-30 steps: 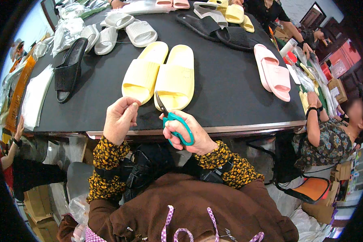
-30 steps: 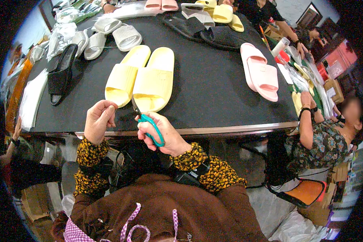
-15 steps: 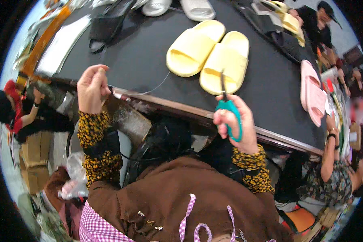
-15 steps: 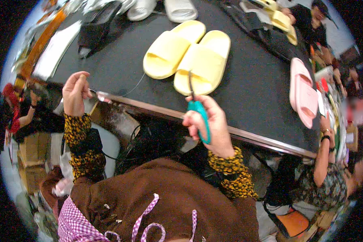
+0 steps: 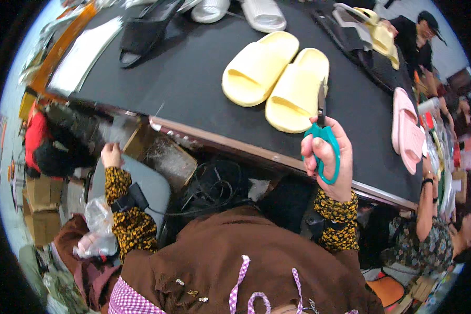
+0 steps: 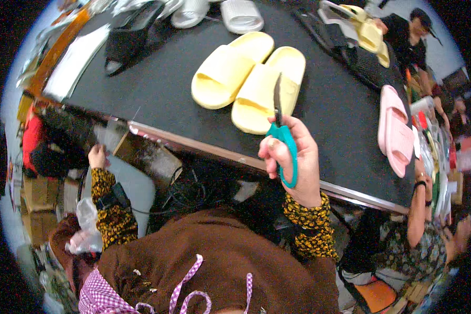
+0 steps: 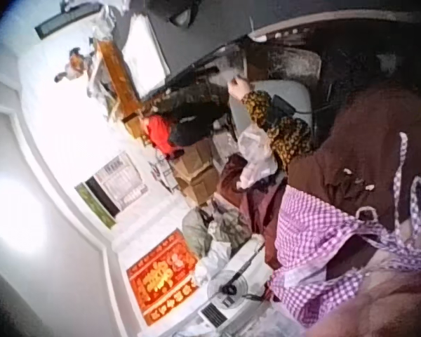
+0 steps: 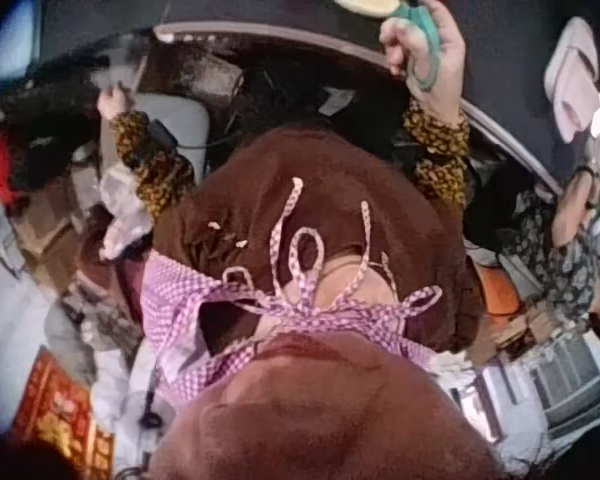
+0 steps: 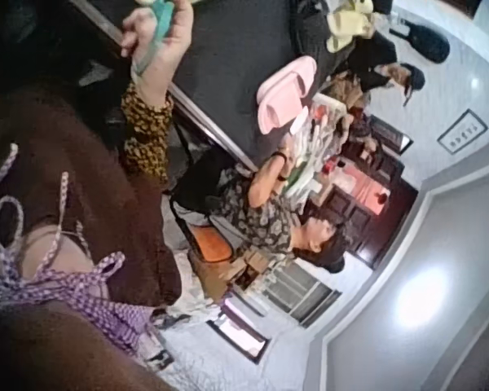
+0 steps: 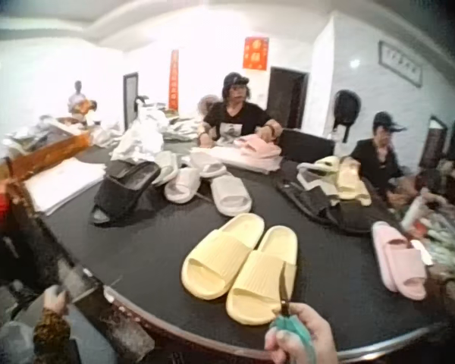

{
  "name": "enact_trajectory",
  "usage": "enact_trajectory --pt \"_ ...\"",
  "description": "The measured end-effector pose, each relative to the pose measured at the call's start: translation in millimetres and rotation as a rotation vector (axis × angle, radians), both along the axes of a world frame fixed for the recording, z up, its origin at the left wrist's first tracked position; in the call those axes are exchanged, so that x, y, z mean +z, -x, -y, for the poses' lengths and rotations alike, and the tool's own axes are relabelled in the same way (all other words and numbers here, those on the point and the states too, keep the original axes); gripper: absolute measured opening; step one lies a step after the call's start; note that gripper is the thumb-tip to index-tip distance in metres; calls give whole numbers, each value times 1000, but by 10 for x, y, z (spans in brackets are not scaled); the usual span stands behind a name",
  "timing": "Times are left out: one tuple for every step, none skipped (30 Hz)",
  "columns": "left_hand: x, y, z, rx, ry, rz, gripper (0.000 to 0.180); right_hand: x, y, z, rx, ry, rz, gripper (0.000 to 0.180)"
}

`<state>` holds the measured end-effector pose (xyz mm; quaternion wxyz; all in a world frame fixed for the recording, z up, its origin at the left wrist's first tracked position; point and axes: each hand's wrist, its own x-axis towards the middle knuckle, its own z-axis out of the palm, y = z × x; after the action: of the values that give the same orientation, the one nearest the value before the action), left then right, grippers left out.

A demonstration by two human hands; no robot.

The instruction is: Trimming excess threads and plastic from various sandals using scissors.

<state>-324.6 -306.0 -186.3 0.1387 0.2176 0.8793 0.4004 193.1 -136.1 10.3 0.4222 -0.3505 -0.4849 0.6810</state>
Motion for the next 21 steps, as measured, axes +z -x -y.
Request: enact_trajectory --pt "-156 178 120 -11 68 -49 28 17 17 -13 11 -7 7 33" --pt "-278 316 196 63 37 -106 29 -1 42 -17 19 -25 9 34" --pt "-348 419 221 137 1 -160 31 -1 59 -14 26 -45 11 35" --pt "-311 455 179 62 -42 -361 30 10 37 -13 35 -72 10 35" --pt "-233 535 131 -4 -88 -564 30 26 22 -18 12 -90 11 35" --pt "-105 512 10 -21 -268 -469 29 29 15 -26 34 -90 40 36" --pt "59 361 -206 -46 -449 -360 28 27 -32 -41 45 -92 76 36" --pt "355 37 -488 -79 -491 -168 25 2 -105 -57 24 -98 94 37" --pt "631 -213 -646 -154 -570 -151 22 7 -132 -58 12 -112 91 37" --pt "898 -482 -807 -230 -574 -190 21 11 -147 -59 15 -128 99 37" --pt "1142 -771 -955 -306 -573 -224 19 41 -171 -41 16 -137 112 37" --pt "1360 -1044 -1122 -419 -584 -259 18 63 -183 -33 2 -148 110 37" --pt "1523 -1278 -1277 -529 -592 -297 16 74 -176 -29 0 -140 120 37" --pt "1636 -1439 -1406 -622 -552 -232 17 82 -157 -27 3 -128 126 36" --pt "1709 -1617 -1606 -730 -523 -155 17 101 -174 -22 -12 -122 143 35" --pt "1793 -1805 -1778 -829 -514 -323 19 84 -183 -26 0 -137 114 35" --pt "1846 -1963 -1947 -921 -502 -495 21 57 -180 -40 8 -125 90 33" --pt "1866 -2100 -2100 -1023 -513 -604 26 55 -200 -22 17 -122 89 33" --pt "1845 -2201 -2271 -1124 -522 -718 30 32 -207 -16 26 -121 86 33" --pt "1830 -2277 -2436 -1216 -471 -736 34 11 -216 -9 15 -130 114 33" --pt "1813 -2370 -2581 -1309 -422 -755 38 -36 -261 -17 37 -139 116 33"
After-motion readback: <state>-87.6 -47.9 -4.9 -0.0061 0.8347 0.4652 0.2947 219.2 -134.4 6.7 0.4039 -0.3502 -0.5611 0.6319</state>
